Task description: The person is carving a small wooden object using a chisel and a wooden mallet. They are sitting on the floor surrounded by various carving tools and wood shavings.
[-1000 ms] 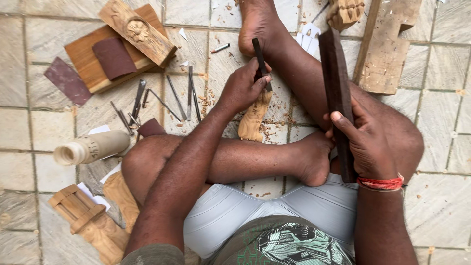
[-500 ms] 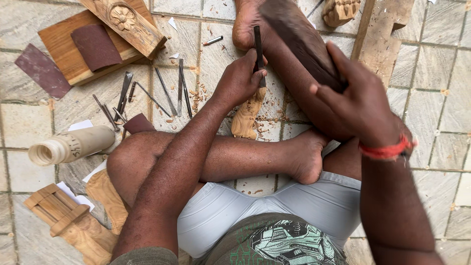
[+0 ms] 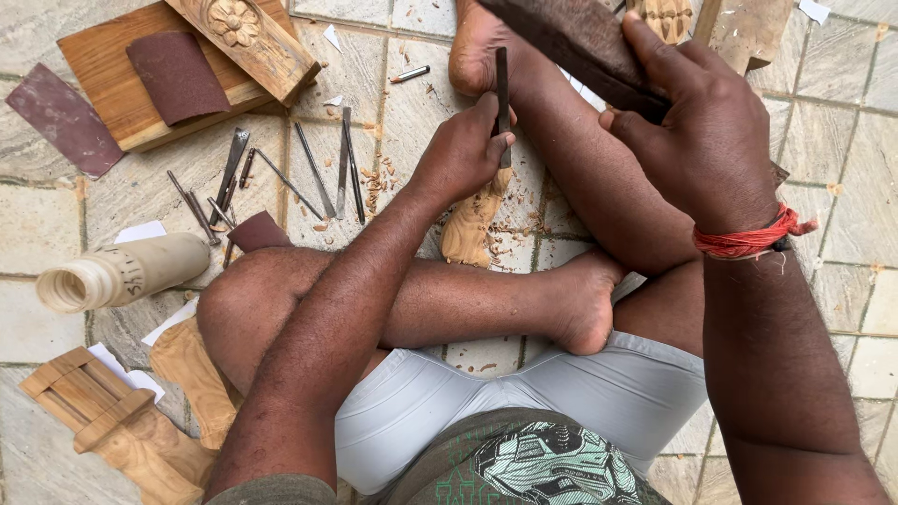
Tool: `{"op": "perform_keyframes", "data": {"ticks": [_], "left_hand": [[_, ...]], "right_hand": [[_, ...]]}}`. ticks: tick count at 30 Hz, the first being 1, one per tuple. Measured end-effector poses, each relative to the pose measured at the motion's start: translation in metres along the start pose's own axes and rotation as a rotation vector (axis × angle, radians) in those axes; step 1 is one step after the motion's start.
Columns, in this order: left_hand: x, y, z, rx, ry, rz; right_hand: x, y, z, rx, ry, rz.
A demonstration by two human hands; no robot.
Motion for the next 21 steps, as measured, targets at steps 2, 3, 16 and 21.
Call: {"op": "perform_keyframes", "data": {"ticks": [2, 3, 16, 21], "left_hand": [[0.0, -0.001, -0.003, -0.017, -0.01, -0.004], [0.001, -0.001, -0.004, -0.023, -0.01, -0.014], [0.0, -0.004, 0.004, 0.02, 0.008, -0.022], [0.002, -0.001, 0.007, 0.019, 0.02, -0.06]], "right_hand": [[0.003, 0.0, -0.001, 0.001, 0.053, -0.02], [0.005, 0.0, -0.001, 0.003, 0.078, -0.03], [0.002, 0.002, -0.007, -0.01, -0.123, -0.019], [0.005, -0.001, -0.008, -0.009, -0.222, -0.093]]}}
Point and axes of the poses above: each hand's wrist, its own y-axis towards the middle knuckle, its own x-axis out of the palm, z = x × y, the point moved 7 cm from there along y, towards the middle knuckle, and after that the axes turned 2 degrees about -y, right-handed, at the moved point
